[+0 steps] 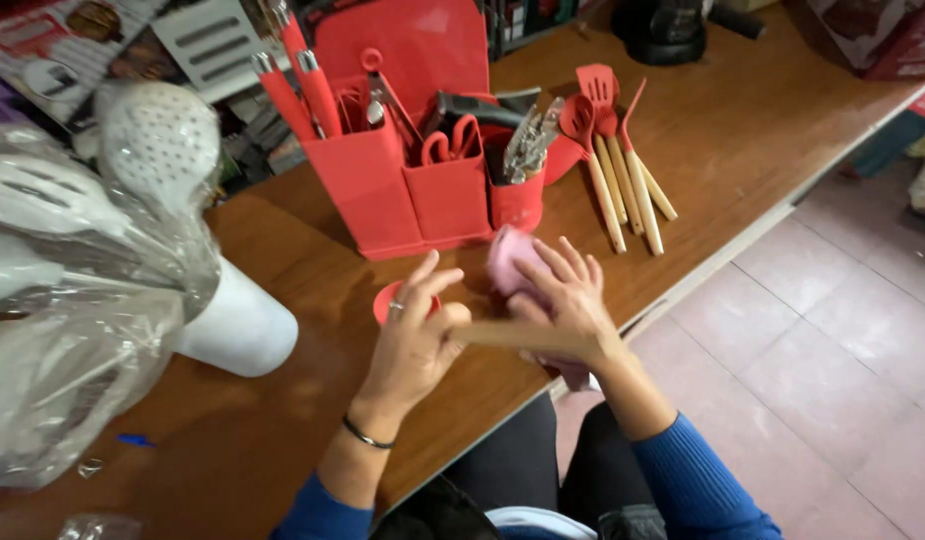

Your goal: Cleaning and organizing various kitchen utensils and tools using a cloth and a storage rack

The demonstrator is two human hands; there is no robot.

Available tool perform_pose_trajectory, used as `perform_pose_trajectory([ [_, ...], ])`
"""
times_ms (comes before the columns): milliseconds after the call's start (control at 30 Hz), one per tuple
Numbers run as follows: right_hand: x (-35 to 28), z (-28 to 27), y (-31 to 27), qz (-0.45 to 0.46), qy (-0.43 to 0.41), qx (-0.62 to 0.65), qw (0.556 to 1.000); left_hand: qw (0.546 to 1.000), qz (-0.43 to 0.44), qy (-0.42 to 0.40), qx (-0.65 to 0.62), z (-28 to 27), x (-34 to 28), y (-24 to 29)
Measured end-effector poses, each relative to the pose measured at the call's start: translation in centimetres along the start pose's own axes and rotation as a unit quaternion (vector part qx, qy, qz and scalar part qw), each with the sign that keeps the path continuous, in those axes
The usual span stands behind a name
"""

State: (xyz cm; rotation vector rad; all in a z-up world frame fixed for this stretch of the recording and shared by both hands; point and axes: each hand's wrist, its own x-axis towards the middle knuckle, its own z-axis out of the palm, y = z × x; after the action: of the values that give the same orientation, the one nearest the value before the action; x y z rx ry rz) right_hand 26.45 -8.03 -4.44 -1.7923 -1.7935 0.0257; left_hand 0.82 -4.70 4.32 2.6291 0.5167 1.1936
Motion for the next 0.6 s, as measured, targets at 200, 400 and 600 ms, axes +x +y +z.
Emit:
perform_pose_trajectory([
  [200, -3.5, -9.3, -5.8, 0.133, -0.254, 0.714, 0.639, 0.981, 0.083, -0.015, 0.176, -0.3, -1.0, -1.7],
  [400, -7.9, -9.4, -2.9, 0.192, -0.368, 0.461, 0.784, 0.943, 0.207, -0.1, 0.239, 1.5, 1.5, -2.5],
  [600, -14.2, -6.7, 5.7, 0.262, -0.12, 0.431, 0.855, 0.927, 0.292, 0.067, 0.225, 4.6, 0.7, -0.5],
])
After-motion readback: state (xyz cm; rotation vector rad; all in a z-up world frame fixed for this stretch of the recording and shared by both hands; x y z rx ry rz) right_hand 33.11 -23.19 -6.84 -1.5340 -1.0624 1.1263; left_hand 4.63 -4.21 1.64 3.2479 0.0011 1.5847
